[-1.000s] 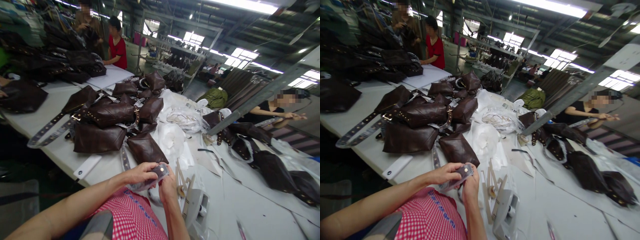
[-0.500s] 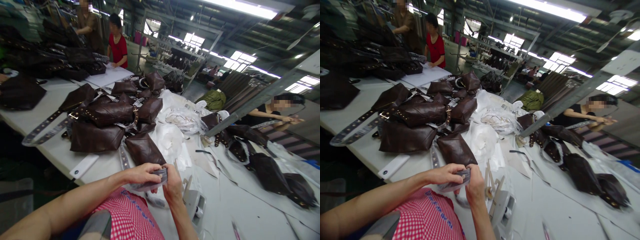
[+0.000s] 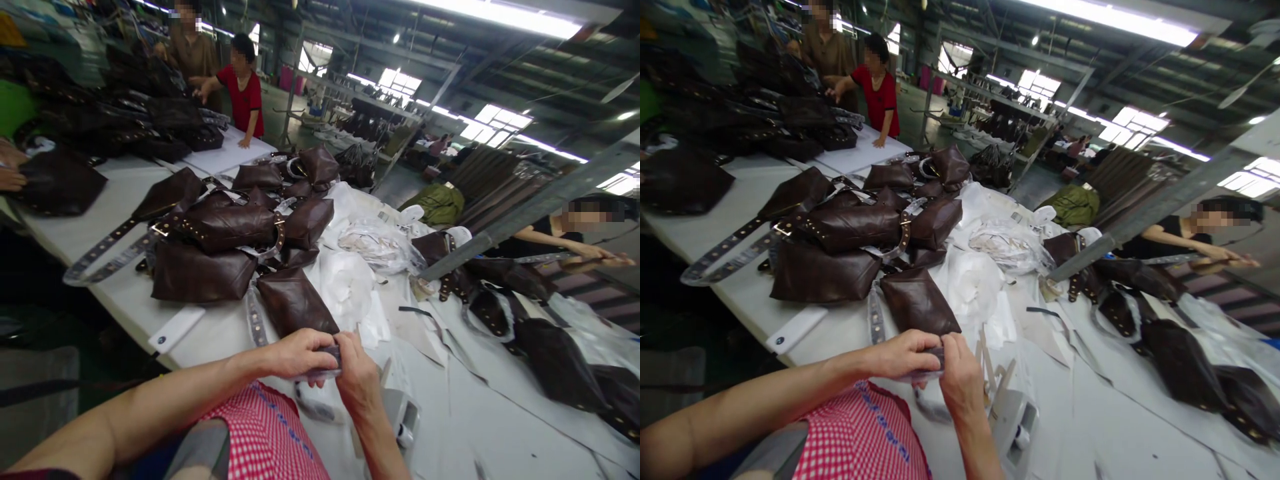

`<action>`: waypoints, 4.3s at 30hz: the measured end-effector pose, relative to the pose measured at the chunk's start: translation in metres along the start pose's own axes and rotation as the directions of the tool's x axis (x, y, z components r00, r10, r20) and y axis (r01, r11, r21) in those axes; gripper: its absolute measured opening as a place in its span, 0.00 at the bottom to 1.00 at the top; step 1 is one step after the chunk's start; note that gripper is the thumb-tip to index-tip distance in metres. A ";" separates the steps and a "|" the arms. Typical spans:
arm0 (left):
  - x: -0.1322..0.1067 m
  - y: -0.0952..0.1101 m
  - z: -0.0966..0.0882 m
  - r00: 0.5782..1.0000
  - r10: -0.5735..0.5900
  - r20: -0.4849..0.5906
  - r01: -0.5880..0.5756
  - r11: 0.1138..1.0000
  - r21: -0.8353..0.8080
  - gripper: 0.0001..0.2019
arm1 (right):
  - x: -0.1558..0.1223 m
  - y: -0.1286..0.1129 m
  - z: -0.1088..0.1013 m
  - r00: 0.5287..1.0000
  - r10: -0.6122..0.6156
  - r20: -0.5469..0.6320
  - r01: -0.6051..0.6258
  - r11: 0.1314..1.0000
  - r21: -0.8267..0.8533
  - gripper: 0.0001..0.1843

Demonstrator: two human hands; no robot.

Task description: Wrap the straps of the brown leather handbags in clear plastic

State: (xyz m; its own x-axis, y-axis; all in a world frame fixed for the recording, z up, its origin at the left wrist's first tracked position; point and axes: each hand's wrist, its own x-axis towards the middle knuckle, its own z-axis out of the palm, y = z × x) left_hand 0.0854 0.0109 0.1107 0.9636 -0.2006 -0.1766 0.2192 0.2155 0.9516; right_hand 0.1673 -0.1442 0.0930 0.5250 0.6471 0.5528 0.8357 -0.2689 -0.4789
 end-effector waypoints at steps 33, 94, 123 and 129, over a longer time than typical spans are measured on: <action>0.010 0.022 0.011 0.994 0.006 0.112 -0.014 0.998 0.068 0.08 | 0.005 -0.008 -0.008 0.927 0.355 -0.121 -0.292 0.887 0.358 0.17; 0.012 0.031 -0.016 0.955 -0.047 0.293 0.054 0.998 -0.016 0.11 | 0.033 -0.007 -0.018 0.961 0.253 -0.115 -0.237 0.962 0.133 0.13; -0.021 0.048 -0.039 0.996 0.040 0.084 -0.071 0.908 0.412 0.08 | 0.031 -0.041 0.015 0.824 0.567 0.020 -0.489 0.691 0.532 0.09; -0.056 0.067 -0.034 0.986 0.155 0.065 -0.166 0.847 0.504 0.11 | 0.038 -0.069 0.008 0.955 0.291 -0.058 -0.220 0.825 0.521 0.08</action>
State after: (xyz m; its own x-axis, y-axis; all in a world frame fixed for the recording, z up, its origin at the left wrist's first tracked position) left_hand 0.0509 0.0690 0.1758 0.9740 -0.2262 -0.0105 -0.0514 -0.2659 0.9626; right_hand 0.1284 -0.0957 0.1417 0.7537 0.4985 0.4282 0.4903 0.0073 -0.8715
